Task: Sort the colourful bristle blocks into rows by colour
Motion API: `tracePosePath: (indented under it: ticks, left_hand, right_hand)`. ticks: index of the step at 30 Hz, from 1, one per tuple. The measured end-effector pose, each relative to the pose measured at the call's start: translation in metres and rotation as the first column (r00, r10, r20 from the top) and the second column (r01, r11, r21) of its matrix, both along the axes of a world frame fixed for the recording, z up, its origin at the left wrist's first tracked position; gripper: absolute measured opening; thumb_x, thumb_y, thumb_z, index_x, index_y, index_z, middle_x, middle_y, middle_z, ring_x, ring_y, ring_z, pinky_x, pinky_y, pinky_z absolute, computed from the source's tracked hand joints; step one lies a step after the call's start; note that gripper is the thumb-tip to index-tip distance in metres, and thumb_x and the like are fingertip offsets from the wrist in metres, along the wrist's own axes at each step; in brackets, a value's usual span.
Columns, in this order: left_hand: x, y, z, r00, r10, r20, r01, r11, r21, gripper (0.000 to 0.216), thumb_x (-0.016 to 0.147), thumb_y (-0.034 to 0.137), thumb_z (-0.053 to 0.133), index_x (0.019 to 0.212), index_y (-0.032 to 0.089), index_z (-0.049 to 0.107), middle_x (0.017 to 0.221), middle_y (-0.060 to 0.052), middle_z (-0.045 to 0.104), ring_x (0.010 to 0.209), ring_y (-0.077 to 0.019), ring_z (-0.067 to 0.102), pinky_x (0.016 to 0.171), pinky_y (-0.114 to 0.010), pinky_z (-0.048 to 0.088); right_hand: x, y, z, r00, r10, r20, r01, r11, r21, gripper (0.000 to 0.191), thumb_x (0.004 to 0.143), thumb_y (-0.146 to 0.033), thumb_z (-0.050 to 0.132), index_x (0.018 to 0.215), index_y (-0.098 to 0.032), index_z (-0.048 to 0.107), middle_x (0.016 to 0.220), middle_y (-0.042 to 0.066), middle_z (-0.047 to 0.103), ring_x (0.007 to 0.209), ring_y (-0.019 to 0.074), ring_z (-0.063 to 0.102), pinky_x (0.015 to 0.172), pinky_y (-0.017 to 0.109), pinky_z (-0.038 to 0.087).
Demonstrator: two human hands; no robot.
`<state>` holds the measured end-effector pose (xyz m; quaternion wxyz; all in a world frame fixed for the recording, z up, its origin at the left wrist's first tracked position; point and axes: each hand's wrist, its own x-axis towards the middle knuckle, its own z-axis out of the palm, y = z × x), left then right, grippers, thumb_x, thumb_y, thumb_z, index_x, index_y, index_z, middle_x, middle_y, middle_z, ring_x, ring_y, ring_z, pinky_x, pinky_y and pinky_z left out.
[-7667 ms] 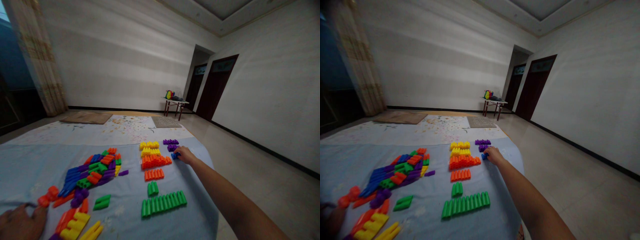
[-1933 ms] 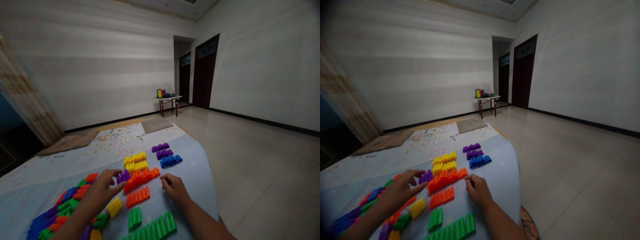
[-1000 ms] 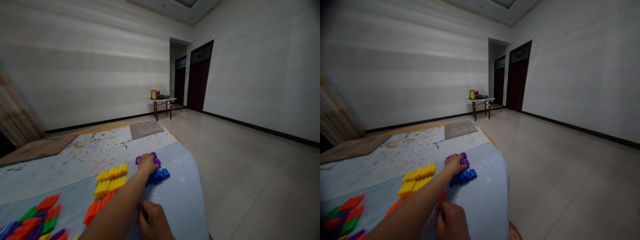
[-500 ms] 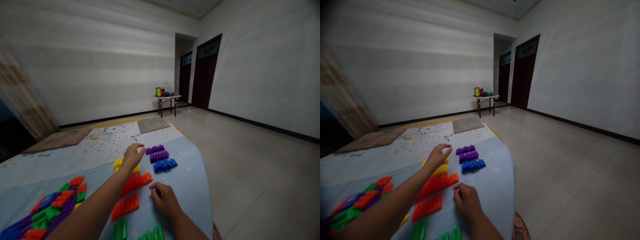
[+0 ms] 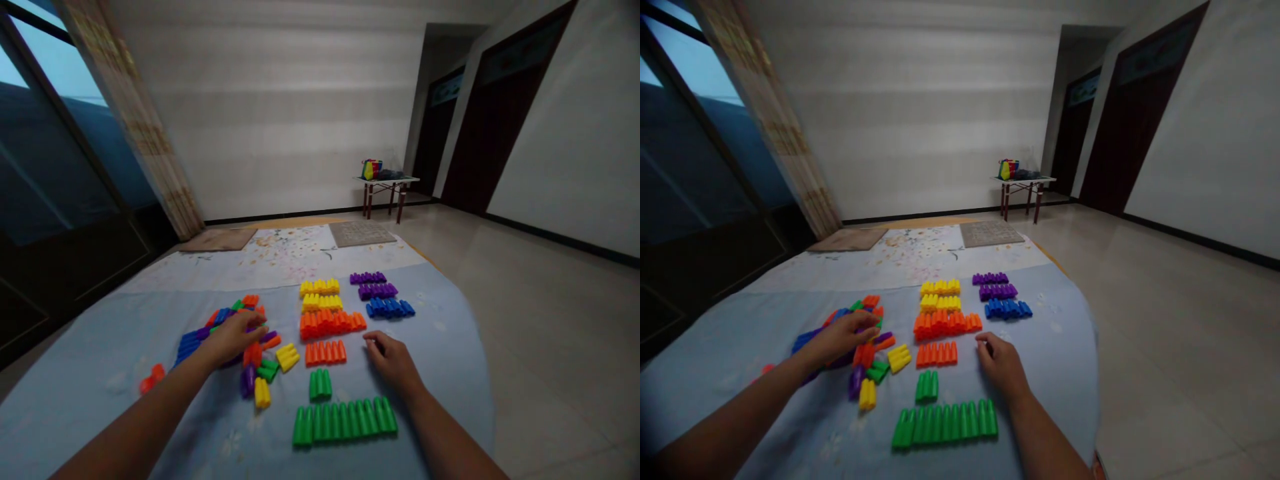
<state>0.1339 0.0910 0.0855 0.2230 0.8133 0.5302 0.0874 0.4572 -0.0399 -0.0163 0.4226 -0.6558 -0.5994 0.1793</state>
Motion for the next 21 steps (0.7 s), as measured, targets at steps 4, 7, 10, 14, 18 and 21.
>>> tracePosePath:
  ticks: [4,7,10,14,18,21]
  left_hand:
    - [-0.008,-0.017,-0.012,0.997,-0.022,-0.08,0.019,0.999,-0.038,0.039,0.071,0.045,0.053,0.1,0.023,0.065,0.097,-0.004,0.068,0.088,-0.0215,0.061,0.078,-0.031,0.045]
    - [-0.015,-0.024,-0.019,0.992,0.014,-0.125,-0.019,0.999,-0.038,0.038,0.07,0.04,0.055,0.103,0.023,0.065,0.105,-0.006,0.066,0.097,-0.0231,0.059,0.083,-0.032,0.043]
    - [-0.023,-0.026,-0.022,0.988,0.033,-0.15,-0.042,0.998,-0.052,0.036,0.07,0.042,0.054,0.097,0.021,0.066,0.102,-0.006,0.067,0.094,-0.0224,0.059,0.08,-0.031,0.043]
    - [-0.032,-0.027,-0.023,0.984,0.068,-0.162,-0.077,0.996,-0.051,0.037,0.071,0.044,0.053,0.097,0.02,0.064,0.093,-0.005,0.067,0.085,-0.02,0.06,0.073,-0.028,0.043]
    - [-0.04,-0.032,-0.02,0.974,0.121,-0.19,-0.128,0.991,-0.024,0.036,0.078,0.045,0.041,0.086,0.019,0.064,0.08,-0.005,0.066,0.075,-0.0195,0.06,0.065,-0.029,0.04]
    - [-0.048,-0.04,-0.019,0.976,0.107,-0.189,-0.106,0.994,0.016,0.037,0.08,0.046,0.037,0.082,0.02,0.064,0.081,-0.005,0.066,0.077,-0.0192,0.06,0.067,-0.03,0.041]
  right_hand:
    - [0.001,0.0,0.0,1.0,-0.005,0.003,0.005,1.0,-0.017,0.034,0.085,-0.037,0.042,0.095,-0.016,0.067,0.075,0.006,0.07,0.065,0.0187,0.063,0.061,0.027,0.044]
    - [0.002,0.0,-0.001,1.0,0.008,0.013,-0.008,1.0,-0.023,0.035,0.085,-0.038,0.042,0.096,-0.016,0.067,0.075,0.006,0.071,0.065,0.0186,0.063,0.063,0.027,0.044]
    - [0.003,0.001,-0.002,1.0,0.008,0.019,-0.008,1.0,-0.031,0.035,0.085,-0.037,0.042,0.096,-0.016,0.067,0.074,0.005,0.07,0.063,0.018,0.062,0.06,0.027,0.043]
    - [0.002,0.0,0.0,1.0,0.001,0.023,0.0,1.0,-0.021,0.034,0.084,-0.035,0.042,0.095,-0.016,0.067,0.074,0.006,0.071,0.064,0.0181,0.062,0.061,0.027,0.044]
    - [0.002,0.001,0.002,1.0,-0.002,0.028,0.002,1.0,-0.023,0.033,0.083,-0.034,0.042,0.095,-0.016,0.067,0.072,0.005,0.07,0.062,0.0175,0.061,0.061,0.026,0.044]
    - [0.003,0.001,0.001,1.0,0.0,0.024,0.001,1.0,-0.03,0.034,0.083,-0.035,0.042,0.095,-0.016,0.067,0.072,0.005,0.07,0.063,0.0176,0.061,0.061,0.027,0.044]
